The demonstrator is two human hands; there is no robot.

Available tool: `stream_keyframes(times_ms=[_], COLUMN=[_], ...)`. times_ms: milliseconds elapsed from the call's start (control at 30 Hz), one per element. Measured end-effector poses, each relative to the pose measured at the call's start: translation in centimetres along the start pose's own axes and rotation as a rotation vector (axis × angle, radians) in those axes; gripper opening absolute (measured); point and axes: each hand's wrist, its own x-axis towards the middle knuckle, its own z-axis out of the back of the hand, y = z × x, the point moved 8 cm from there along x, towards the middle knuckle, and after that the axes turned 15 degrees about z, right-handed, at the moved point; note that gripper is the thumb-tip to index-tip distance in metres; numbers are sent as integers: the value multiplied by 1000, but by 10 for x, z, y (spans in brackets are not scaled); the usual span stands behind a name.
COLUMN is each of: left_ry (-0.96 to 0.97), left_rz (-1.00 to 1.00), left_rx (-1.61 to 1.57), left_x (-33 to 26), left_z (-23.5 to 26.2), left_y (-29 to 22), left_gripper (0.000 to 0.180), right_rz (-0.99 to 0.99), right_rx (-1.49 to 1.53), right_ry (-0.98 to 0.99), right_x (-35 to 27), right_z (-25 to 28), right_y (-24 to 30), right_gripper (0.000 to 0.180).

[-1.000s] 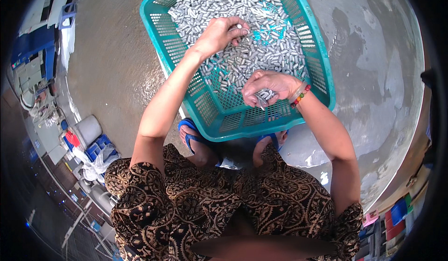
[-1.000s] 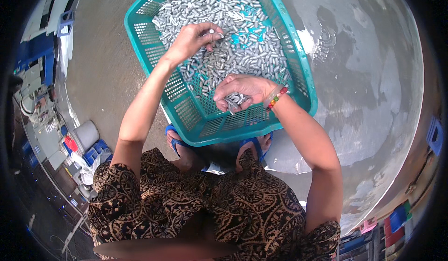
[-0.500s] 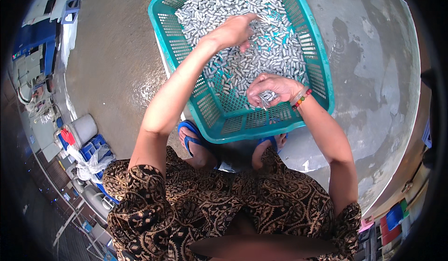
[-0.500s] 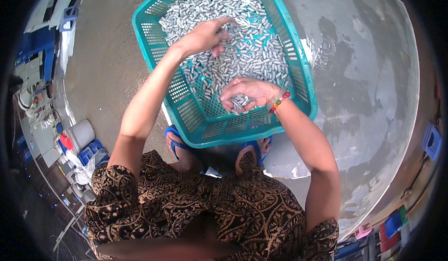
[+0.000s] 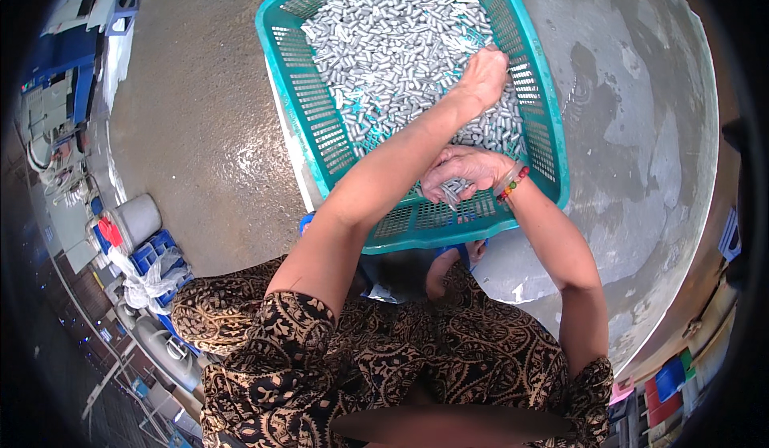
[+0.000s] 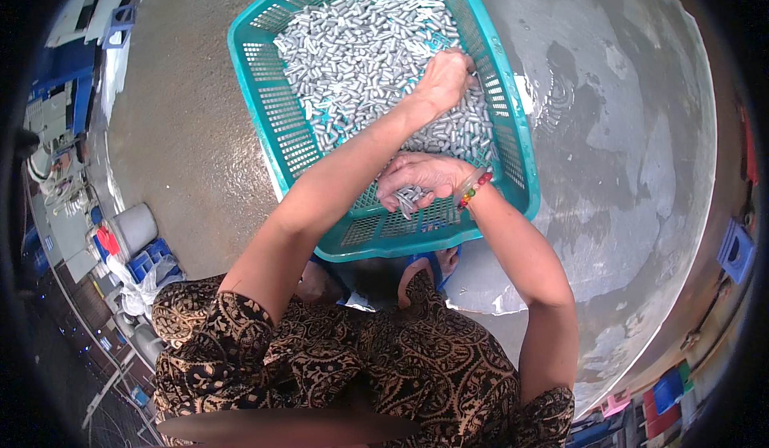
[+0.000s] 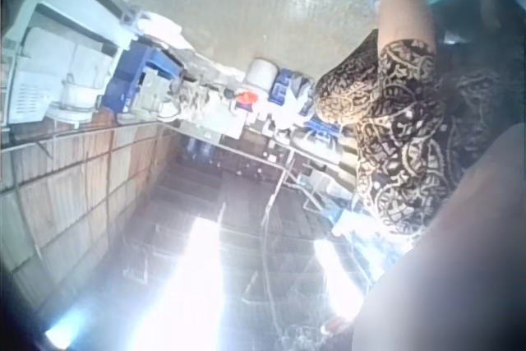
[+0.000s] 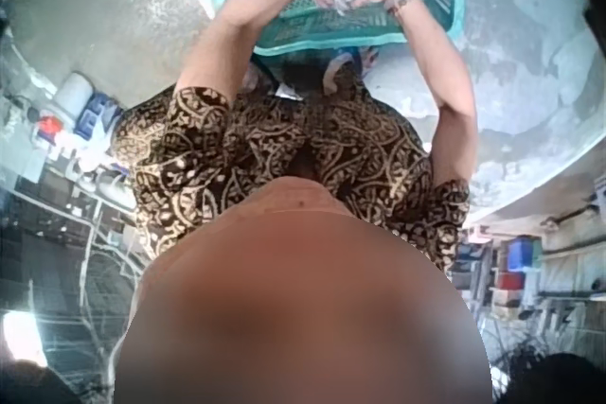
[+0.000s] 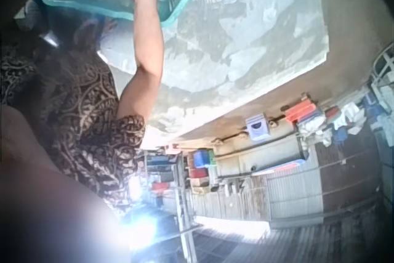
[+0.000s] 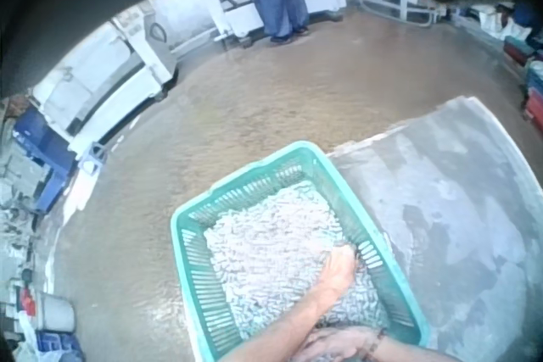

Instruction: The person sorts small white cylindrical pellets by hand from a green basket, picking handfuls and transferring them to another basket. The person then walks to a large rotating drum machine and adds the pellets into it.

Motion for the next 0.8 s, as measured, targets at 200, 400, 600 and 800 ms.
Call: stream_keyframes(times_ms=[200,400,600,800], left_ry=[504,705,787,586], left_rz=[381,652,670,333], left_rx=[-717,-1118,-1065,-170], left_x=[-6,-21,-20,-2], left_z=[-9,21,2,-32], left_y=[33,61,55,19], left_gripper=[21,25,29,28], right_rz=[29,156,55,40], right_rx=[56,208,156,140], right_ry=[-76,-64,-109,-122], right_x=[-2,-2,0,1], right_z=[7,11,9,8], right_y=[-2,9,-1,-6], right_gripper=[23,25,25,22])
